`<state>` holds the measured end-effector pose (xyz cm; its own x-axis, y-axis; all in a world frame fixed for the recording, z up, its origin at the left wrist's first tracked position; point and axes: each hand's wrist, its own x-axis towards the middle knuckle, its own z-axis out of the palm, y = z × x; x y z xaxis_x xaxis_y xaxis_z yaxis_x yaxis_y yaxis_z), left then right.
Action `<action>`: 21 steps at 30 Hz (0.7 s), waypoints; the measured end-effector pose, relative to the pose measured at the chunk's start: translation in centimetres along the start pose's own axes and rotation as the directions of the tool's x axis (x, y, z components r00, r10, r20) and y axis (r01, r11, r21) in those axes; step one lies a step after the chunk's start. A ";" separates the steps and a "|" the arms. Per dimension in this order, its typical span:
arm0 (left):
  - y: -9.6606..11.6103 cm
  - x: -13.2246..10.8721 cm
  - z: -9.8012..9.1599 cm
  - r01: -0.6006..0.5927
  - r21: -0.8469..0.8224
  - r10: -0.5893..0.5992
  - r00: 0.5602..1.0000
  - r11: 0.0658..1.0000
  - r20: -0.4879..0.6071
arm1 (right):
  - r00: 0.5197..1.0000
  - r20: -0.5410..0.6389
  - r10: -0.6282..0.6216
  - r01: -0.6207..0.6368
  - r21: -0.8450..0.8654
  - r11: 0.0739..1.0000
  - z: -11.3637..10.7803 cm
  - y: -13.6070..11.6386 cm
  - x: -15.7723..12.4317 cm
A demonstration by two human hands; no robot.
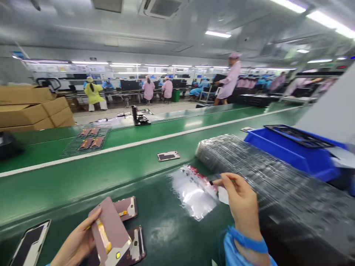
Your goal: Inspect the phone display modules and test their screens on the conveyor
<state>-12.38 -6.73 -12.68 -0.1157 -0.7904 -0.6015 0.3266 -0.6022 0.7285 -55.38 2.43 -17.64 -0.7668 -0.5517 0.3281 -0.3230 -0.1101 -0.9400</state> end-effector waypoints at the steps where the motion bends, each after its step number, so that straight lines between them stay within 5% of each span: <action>1: 0.4 -0.3 0.1 -0.011 0.021 0.012 1.000 1.000 -0.020 | 0.999 0.022 0.050 -0.049 -0.034 0.998 -0.2 1.0 1.8; 5: 1.8 -1.7 1.5 -0.039 0.086 0.043 0.998 0.996 -0.045 | 0.981 0.087 0.172 -0.153 -0.192 0.969 0.2 6.6 5.7; 10: 3.0 -4.1 3.6 -0.077 0.154 0.075 0.997 0.985 0.015 | 0.975 0.062 0.211 -0.175 -0.367 0.914 2.0 10.1 5.3; 16: 3.6 -3.1 3.6 -0.070 0.151 0.059 0.995 0.986 0.077 | 0.993 -0.003 0.115 -0.111 -0.287 0.951 3.6 5.6 3.6; 19: 3.4 -1.4 4.5 -0.060 0.191 0.031 0.988 0.980 0.154 | 0.953 0.281 0.112 -0.091 -0.085 0.992 6.9 1.6 0.7; 21: 2.8 -0.3 6.0 -0.062 0.204 0.011 0.970 0.977 0.242 | 0.809 0.581 0.090 -0.162 0.073 0.984 10.0 -0.9 -2.3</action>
<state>-17.08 -8.85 -8.44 -0.3358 -0.8006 -0.4963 0.1351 -0.5624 0.8157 -47.79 -4.42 -18.49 -0.3268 -0.9366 0.1264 -0.1537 -0.0793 -0.9849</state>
